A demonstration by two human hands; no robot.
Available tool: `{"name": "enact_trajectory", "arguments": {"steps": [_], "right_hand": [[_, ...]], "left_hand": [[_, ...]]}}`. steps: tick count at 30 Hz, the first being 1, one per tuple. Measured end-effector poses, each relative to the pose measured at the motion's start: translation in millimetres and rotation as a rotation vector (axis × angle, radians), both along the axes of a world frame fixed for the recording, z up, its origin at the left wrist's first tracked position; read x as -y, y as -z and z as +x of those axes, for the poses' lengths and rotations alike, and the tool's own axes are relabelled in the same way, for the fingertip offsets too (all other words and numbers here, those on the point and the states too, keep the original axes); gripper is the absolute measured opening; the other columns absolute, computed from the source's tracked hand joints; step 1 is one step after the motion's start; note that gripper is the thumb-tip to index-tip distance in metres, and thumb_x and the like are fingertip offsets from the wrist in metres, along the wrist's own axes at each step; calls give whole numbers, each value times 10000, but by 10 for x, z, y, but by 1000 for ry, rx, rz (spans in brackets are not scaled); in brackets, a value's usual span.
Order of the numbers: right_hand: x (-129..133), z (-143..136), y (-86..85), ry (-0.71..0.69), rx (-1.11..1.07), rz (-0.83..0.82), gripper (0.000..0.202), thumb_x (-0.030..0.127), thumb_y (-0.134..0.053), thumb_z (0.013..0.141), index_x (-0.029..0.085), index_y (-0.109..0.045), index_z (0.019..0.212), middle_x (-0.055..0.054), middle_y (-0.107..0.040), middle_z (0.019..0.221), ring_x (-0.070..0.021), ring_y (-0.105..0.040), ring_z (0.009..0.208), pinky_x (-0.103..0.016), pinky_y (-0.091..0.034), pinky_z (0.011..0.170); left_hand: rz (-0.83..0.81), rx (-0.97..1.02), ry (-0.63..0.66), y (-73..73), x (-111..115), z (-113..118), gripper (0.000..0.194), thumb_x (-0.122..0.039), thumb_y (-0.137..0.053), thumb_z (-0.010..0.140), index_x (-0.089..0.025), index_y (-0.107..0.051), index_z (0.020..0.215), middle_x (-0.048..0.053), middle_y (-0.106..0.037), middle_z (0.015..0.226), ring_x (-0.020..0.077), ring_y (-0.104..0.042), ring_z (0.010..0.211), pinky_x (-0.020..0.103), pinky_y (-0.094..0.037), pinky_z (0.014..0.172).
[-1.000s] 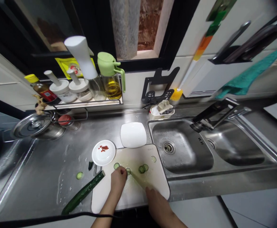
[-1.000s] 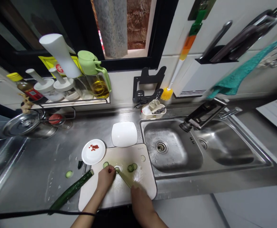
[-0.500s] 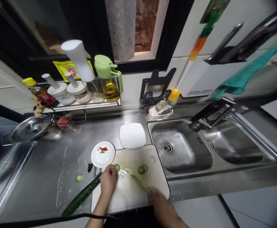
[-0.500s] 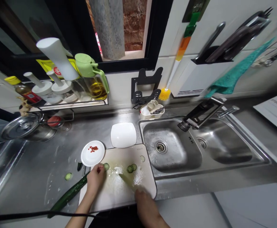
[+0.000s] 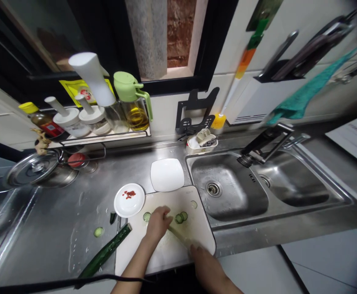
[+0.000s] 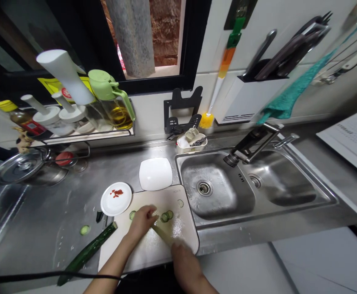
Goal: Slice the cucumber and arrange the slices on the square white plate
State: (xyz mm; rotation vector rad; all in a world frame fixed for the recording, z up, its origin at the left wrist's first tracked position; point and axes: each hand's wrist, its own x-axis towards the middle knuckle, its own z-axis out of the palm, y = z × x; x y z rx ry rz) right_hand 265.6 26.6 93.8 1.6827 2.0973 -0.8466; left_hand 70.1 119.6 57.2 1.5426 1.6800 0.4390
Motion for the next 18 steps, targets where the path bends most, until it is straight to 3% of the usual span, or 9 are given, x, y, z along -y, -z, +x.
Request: {"name": "enact_trajectory", "arguments": {"steps": [5, 18], "right_hand": [[-44, -54, -121, 13, 35, -59, 489, -12, -342, 798, 134, -612, 1180, -150, -678, 1099, -229, -643, 994, -273, -485, 820], [-38, -73, -133, 63, 17, -100, 478, -5, -326, 806, 134, -620, 1158, -150, -667, 1117, -231, -629, 1022, -293, -471, 839]], "left_hand": [[-114, -88, 133, -8, -140, 286, 198, -90, -613, 651, -189, -667, 812, 15, -619, 810, 142, -549, 770, 232, -371, 692], [-161, -92, 79, 6, -132, 370, 143, -62, -605, 647, -196, -611, 698, -18, -619, 696, 121, -533, 677, 217, -330, 613]]}}
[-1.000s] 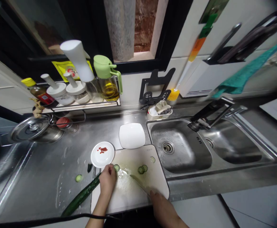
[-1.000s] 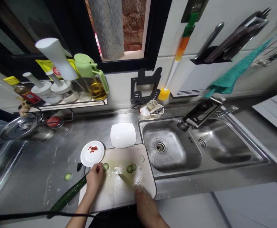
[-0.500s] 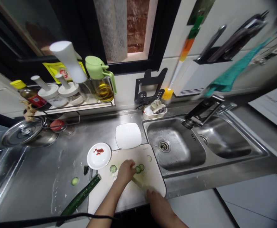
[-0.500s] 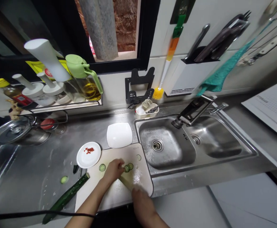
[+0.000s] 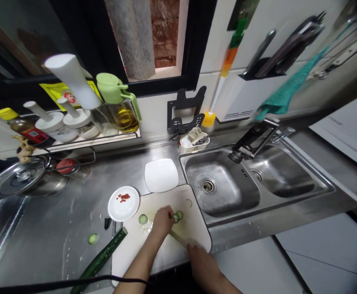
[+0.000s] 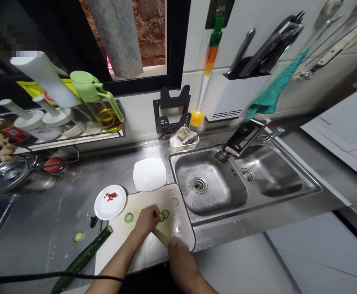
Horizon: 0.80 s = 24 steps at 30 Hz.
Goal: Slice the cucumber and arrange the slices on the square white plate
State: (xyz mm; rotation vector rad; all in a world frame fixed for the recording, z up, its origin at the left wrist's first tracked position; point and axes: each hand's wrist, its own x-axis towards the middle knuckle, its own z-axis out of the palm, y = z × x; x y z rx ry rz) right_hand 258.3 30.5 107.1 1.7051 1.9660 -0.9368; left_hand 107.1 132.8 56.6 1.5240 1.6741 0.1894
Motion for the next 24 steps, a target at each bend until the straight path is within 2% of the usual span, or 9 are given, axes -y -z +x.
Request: {"name": "enact_trajectory", "arguments": {"steps": [13, 19, 24], "right_hand": [[5, -8, -4, -15, 39, -4, 498, -27, -313, 805, 131, -611, 1171, -147, -670, 1115, -234, -631, 1020, -277, -468, 824], [-26, 0, -51, 12, 1, -44, 487, -9, -314, 819, 121, -597, 1193, -157, -659, 1139, -242, -625, 1035, -297, -470, 840], [-40, 10, -44, 30, -11, -48, 510, -25, -317, 791, 118, -606, 1186, -157, -664, 1130, -239, -626, 1032, -285, -470, 838]], "left_hand": [[-12, 14, 23, -15, -3, -11, 177, -60, -563, 680, -200, -638, 757, -14, -639, 709, 119, -555, 682, 210, -340, 611], [22, 35, 27, 0, -12, -82, 188, -75, -552, 702, -195, -680, 771, -9, -654, 738, 119, -562, 730, 210, -366, 675], [58, 51, -53, 6, 27, -215, 153, -132, -529, 757, -191, -668, 731, -11, -656, 721, 111, -559, 704, 205, -365, 668]]}}
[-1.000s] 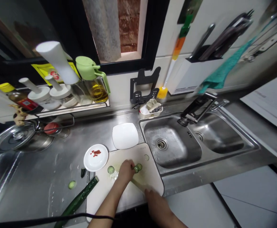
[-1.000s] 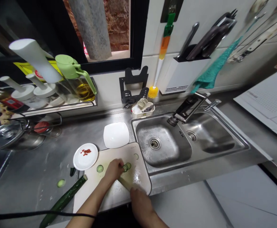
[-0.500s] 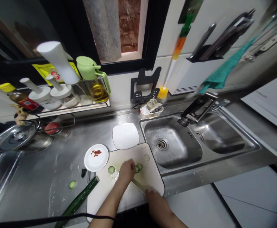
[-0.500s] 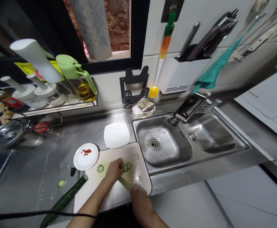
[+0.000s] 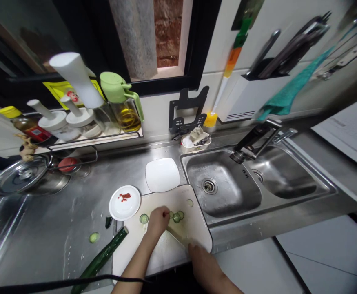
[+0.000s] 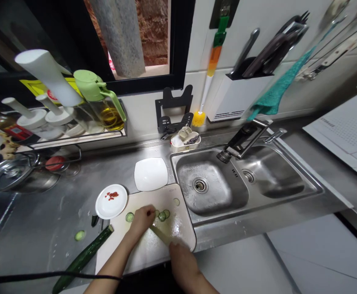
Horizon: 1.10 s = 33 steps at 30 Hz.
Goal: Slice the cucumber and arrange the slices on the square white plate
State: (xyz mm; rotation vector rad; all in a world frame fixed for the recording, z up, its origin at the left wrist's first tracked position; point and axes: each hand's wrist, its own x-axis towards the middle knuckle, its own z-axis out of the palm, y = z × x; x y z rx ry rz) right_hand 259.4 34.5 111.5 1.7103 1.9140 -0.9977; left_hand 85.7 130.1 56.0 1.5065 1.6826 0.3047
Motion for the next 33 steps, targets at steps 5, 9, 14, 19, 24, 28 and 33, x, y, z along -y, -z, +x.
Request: {"name": "enact_trajectory", "arguments": {"steps": [5, 9, 14, 19, 24, 28, 33], "right_hand": [[6, 31, 28, -30, -28, 16, 513, -39, -311, 783, 105, -602, 1181, -161, -654, 1142, -244, -611, 1051, -300, -452, 865], [-23, 64, -31, -50, -31, -5, 459, -30, -316, 799, 138, -619, 1100, -131, -670, 1084, -221, -628, 985, -274, -444, 802], [-100, 24, -127, -57, 17, -10, 456, -39, -302, 803, 136, -614, 1085, -131, -680, 1031, -219, -642, 947, -270, -444, 742], [-176, -124, -115, -61, 43, 26, 483, -44, -298, 798, 118, -594, 1144, -142, -680, 1038, -231, -644, 958, -287, -459, 765], [-205, -222, -88, -77, 78, 58, 513, -34, -299, 811, 113, -563, 1224, -150, -674, 1064, -237, -643, 982, -291, -467, 787], [-218, -239, -87, -81, 80, 51, 506, -36, -285, 822, 118, -573, 1209, -146, -676, 1060, -221, -643, 986, -279, -465, 794], [-240, -246, -90, -70, 61, 38, 487, -38, -279, 825, 110, -588, 1171, -156, -674, 1050, -228, -647, 976, -293, -472, 780]], "left_hand": [[-13, 46, -147, 68, 116, -181, 151, -164, -509, 765, -175, -629, 673, -18, -620, 645, 109, -554, 648, 198, -363, 625], [-32, 32, -236, 109, 233, -266, 116, -206, -525, 766, -189, -619, 698, -43, -582, 579, 102, -530, 574, 199, -358, 597], [7, -33, -274, 106, 331, -283, 148, -221, -516, 794, -199, -621, 692, -32, -608, 600, 114, -547, 597, 211, -353, 604], [50, -71, -322, 109, 366, -263, 148, -171, -507, 795, -197, -629, 715, -11, -636, 647, 121, -563, 614, 221, -349, 621], [56, -89, -338, 100, 354, -249, 153, -157, -509, 800, -198, -631, 718, -3, -629, 634, 131, -569, 625, 226, -341, 624], [46, -104, -334, 98, 341, -248, 170, -170, -507, 812, -196, -633, 702, 2, -630, 630, 136, -565, 623, 234, -333, 621], [48, -107, -341, 104, 343, -243, 178, -174, -509, 818, -195, -647, 709, 10, -636, 641, 138, -570, 634, 234, -333, 619]]}}
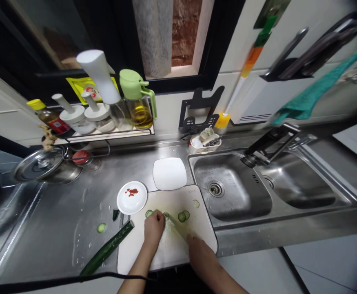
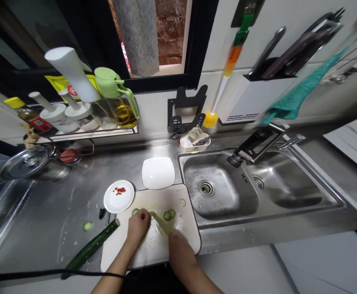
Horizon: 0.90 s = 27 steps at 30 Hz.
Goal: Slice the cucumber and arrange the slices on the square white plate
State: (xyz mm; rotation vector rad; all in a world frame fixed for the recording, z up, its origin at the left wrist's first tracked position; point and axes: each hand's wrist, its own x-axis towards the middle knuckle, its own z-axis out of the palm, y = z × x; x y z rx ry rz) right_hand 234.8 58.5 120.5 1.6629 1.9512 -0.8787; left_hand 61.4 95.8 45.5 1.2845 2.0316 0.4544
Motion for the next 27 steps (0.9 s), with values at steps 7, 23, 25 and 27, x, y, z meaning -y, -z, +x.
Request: {"name": "enact_trajectory", "arguments": {"steps": [7, 23, 25, 27], "right_hand": [[-7, -26, 3, -26, -17, -3, 498, -20, -315, 823, 108, -560, 1237, -158, -671, 1077, -228, -631, 1019, -293, -453, 844], [249, 281, 197, -12, -63, 7, 553, -52, -289, 781, 83, -580, 1232, -169, -643, 1178, -231, -599, 1084, -304, -433, 923], [241, 291, 198, -7, -47, -30, 531, -49, -287, 789, 95, -598, 1194, -156, -668, 1119, -227, -620, 1038, -294, -452, 877], [226, 287, 194, -9, -43, -42, 517, -50, -277, 800, 98, -606, 1169, -154, -670, 1108, -224, -622, 1033, -289, -452, 866]], "left_hand": [[-4, -6, 3, -16, -2, 6, 190, -173, -499, 821, -191, -657, 717, 15, -634, 641, 141, -568, 639, 234, -345, 629], [50, 59, -2, -42, 58, -31, 175, -259, -489, 825, -211, -634, 740, -7, -638, 652, 136, -566, 628, 228, -372, 644], [84, 68, -21, -39, 95, -98, 182, -293, -489, 825, -211, -633, 751, -11, -638, 659, 135, -570, 635, 225, -383, 653], [101, 66, -72, -37, 135, -187, 200, -328, -486, 825, -208, -633, 761, -7, -646, 670, 140, -580, 651, 228, -395, 663]]}}
